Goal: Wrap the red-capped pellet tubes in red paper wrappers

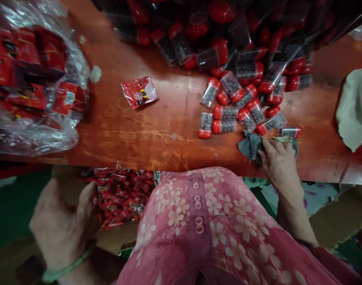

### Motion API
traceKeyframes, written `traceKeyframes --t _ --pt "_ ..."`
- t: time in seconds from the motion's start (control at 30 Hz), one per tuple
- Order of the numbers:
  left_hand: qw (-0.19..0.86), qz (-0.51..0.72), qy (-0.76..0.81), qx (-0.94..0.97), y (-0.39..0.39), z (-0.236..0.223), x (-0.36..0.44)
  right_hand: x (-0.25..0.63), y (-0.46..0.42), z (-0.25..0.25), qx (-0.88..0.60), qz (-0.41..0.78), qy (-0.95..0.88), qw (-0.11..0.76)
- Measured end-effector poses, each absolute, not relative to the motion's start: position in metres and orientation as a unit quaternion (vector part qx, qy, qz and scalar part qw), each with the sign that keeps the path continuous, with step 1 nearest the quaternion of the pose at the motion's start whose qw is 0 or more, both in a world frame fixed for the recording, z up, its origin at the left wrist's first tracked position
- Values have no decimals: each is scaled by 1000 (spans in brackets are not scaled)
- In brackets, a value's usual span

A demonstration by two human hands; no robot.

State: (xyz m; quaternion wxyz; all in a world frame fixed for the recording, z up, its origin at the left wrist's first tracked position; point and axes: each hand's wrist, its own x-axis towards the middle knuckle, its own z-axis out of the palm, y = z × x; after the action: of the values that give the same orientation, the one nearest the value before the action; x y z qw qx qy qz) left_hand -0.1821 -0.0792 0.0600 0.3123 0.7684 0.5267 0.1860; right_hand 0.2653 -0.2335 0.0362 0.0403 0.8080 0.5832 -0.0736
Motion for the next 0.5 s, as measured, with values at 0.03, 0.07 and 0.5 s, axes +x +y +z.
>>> traceKeyframes --t 0.03,0.07,0.5 --pt "255 219 559 758 -73 57 -158 265 -236 28 809 -55 584 51" --pt "246 235 564 753 -67 53 -129 265 -237 20 807 -36 587 56" --pt "176 86 -5 981 -110 -4 154 307 -247 13 769 -124 597 -189"
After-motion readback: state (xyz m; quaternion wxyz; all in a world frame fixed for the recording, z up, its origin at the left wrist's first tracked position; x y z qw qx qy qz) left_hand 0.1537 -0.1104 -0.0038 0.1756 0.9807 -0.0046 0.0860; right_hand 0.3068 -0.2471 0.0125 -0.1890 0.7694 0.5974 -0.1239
